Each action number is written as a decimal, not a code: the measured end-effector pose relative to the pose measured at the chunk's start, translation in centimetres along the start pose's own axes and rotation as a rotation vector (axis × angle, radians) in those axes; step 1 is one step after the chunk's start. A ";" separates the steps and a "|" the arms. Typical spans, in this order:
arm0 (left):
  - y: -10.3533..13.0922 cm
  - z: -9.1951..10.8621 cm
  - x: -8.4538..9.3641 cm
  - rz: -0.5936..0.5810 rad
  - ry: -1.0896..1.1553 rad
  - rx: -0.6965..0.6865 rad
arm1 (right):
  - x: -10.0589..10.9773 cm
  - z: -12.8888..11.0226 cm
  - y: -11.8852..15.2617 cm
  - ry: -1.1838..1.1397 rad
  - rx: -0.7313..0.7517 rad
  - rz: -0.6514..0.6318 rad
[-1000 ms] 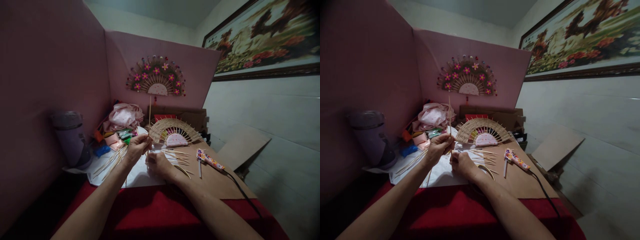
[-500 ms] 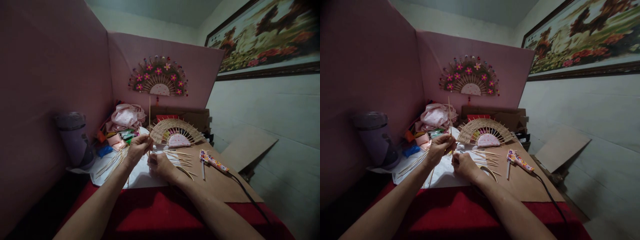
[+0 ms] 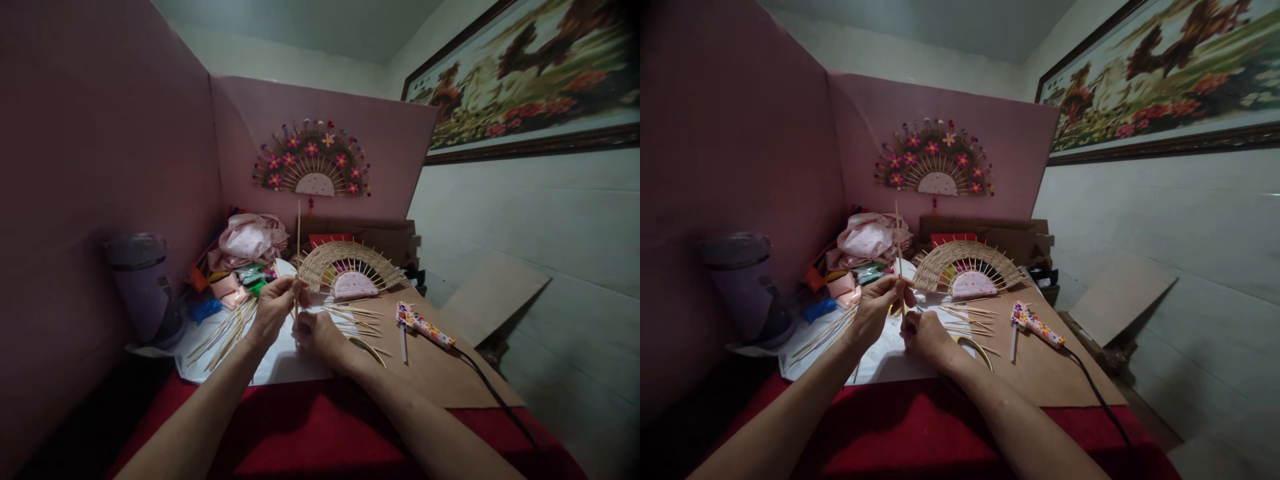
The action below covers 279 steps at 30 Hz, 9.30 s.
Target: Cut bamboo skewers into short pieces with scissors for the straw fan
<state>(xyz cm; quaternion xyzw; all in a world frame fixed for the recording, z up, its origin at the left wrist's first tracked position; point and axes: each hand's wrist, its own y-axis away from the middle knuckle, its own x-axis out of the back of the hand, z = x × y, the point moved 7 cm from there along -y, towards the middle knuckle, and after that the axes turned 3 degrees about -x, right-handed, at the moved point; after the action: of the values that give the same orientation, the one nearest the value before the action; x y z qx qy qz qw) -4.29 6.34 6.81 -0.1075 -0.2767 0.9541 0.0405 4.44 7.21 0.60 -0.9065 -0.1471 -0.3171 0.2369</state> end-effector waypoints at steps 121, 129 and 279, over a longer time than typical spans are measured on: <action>1.3 -1.2 -1.8 -0.083 0.010 0.367 | 9.9 -2.6 4.7 -0.034 -0.175 -0.123; 1.1 -1.0 -1.5 -0.057 0.047 0.335 | 9.6 -4.1 4.9 -0.023 -0.187 -0.102; 2.2 0.0 -2.4 -0.188 -1.398 -0.034 | 7.9 -7.7 0.6 1.140 0.046 -0.084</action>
<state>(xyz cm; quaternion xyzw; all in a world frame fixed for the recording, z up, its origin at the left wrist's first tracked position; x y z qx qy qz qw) -2.03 4.15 6.01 0.5542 -0.2608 0.7877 -0.0664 6.73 3.62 10.74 -0.5800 -0.0389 -0.7618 0.2858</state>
